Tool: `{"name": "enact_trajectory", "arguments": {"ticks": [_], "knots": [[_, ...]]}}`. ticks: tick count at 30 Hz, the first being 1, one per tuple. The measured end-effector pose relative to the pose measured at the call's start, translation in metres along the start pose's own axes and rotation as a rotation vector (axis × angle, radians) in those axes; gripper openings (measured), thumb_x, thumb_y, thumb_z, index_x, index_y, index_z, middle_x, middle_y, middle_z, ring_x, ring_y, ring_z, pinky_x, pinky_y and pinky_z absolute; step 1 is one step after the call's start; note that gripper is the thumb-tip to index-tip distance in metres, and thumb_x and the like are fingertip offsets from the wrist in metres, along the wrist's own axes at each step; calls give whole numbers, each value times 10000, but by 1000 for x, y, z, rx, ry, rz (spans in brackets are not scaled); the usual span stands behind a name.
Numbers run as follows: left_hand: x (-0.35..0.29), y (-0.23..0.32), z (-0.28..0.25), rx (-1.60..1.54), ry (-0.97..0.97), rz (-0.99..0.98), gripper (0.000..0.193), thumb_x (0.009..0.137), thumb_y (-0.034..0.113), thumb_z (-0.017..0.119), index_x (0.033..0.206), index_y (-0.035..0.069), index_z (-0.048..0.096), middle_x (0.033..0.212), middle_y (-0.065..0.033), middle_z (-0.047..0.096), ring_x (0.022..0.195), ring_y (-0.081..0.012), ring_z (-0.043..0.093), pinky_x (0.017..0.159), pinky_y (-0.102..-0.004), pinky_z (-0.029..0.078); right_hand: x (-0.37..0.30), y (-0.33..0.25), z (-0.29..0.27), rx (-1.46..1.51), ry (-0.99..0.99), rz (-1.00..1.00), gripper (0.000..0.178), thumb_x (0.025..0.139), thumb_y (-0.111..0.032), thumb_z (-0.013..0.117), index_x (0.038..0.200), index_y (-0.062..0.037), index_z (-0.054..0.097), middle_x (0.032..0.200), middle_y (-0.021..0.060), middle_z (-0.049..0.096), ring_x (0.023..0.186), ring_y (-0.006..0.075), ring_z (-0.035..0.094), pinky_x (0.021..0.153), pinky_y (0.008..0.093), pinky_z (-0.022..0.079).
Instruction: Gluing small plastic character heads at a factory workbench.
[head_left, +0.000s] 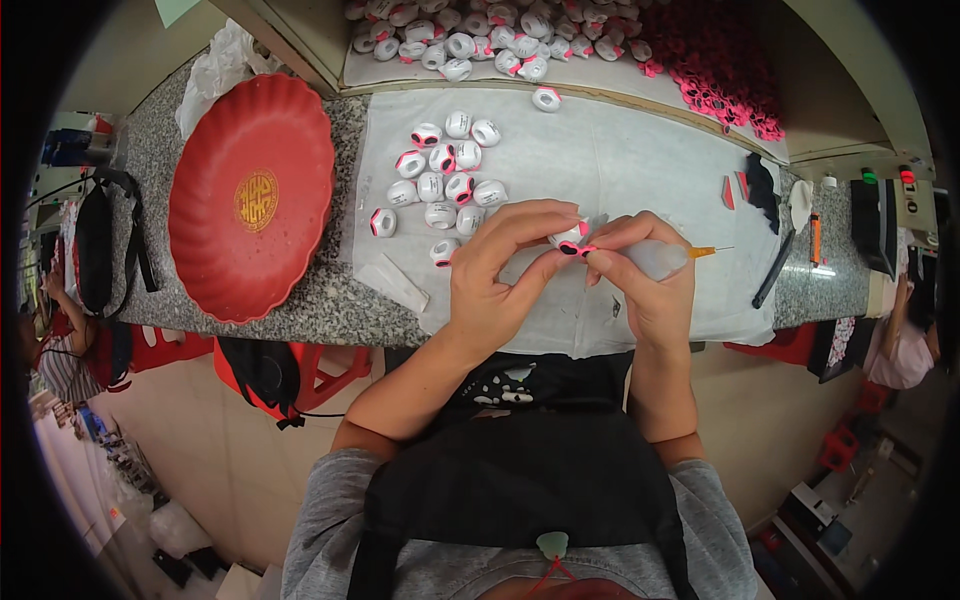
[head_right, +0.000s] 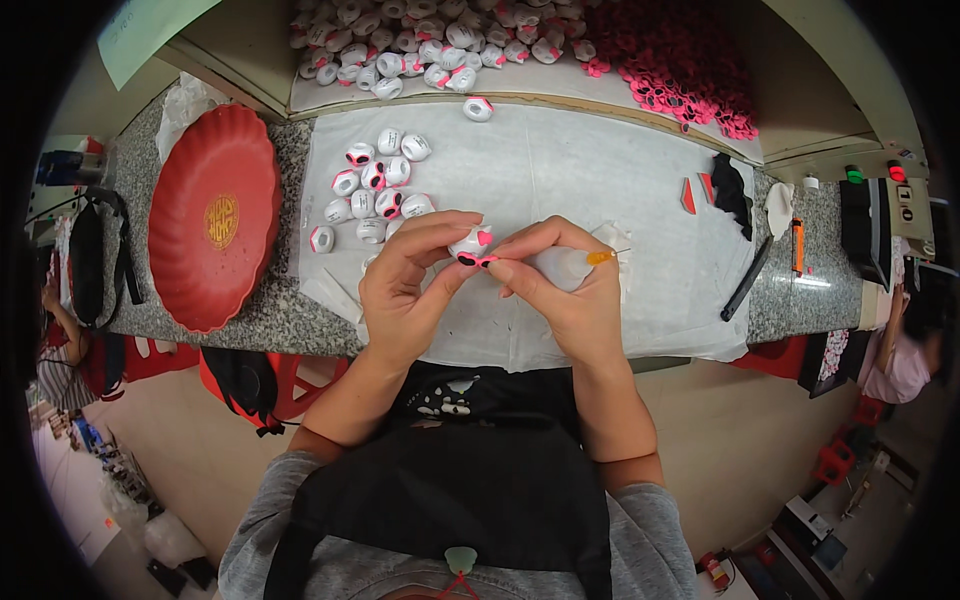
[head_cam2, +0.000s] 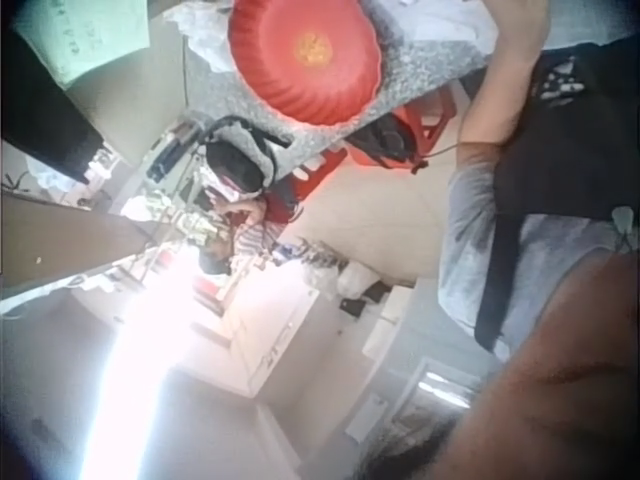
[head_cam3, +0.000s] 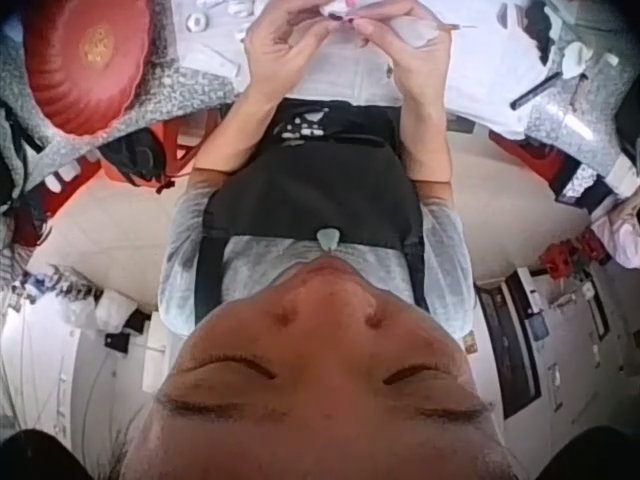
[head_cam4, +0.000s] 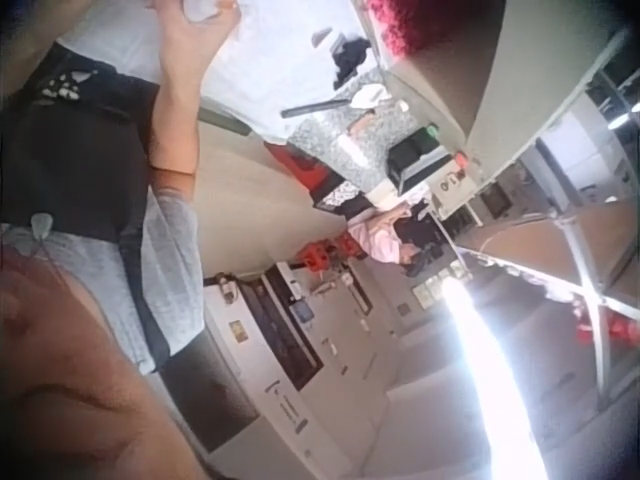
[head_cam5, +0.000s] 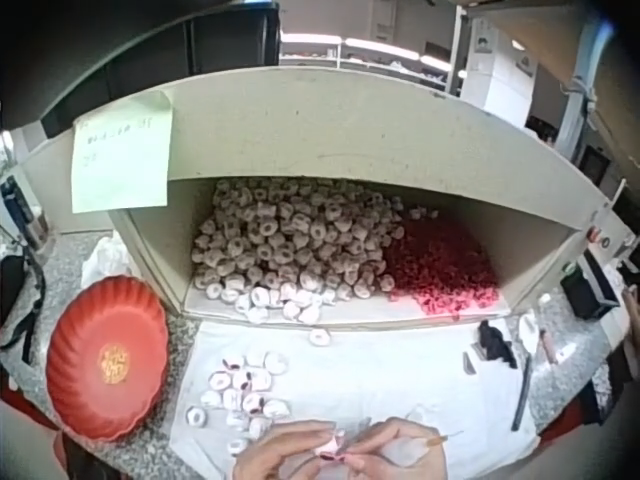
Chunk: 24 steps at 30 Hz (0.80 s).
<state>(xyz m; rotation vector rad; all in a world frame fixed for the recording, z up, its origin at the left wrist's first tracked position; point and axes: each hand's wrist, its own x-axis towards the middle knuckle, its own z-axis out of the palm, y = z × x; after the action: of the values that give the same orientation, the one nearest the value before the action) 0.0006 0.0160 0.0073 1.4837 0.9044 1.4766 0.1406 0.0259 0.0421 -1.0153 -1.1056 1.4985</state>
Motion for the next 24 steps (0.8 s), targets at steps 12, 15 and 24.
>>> {"name": "enact_trajectory", "arguments": {"ticks": [12, 15, 24], "knots": [[2, 7, -2, -525, 31, -239, 259, 696, 9, 564, 938, -25, 479, 1001, -191, 486, 895, -185, 500, 773, -275, 402, -6, 5, 4, 43, 6, -81, 274, 623, 35, 599, 849, 16, 444, 762, 126, 519, 611, 132, 498, 474, 215, 423], [-1, 2, -6, -627, -63, -250, 276, 698, -57, 533, 969, -37, 486, 1009, -144, 493, 940, -178, 478, 813, -279, 391, -5, 3, 7, 63, -74, -43, 341, 616, 41, 612, 924, 23, 465, 763, 103, 523, 618, 107, 495, 487, 199, 421], [-2, 3, -4, -514, -102, -176, 241, 711, -22, 532, 951, -27, 513, 960, -120, 529, 926, -202, 494, 864, -325, 348, -11, 12, 2, 93, -105, -123, 280, 632, 41, 614, 902, 25, 538, 925, 132, 546, 657, 102, 522, 534, 198, 437]]}}
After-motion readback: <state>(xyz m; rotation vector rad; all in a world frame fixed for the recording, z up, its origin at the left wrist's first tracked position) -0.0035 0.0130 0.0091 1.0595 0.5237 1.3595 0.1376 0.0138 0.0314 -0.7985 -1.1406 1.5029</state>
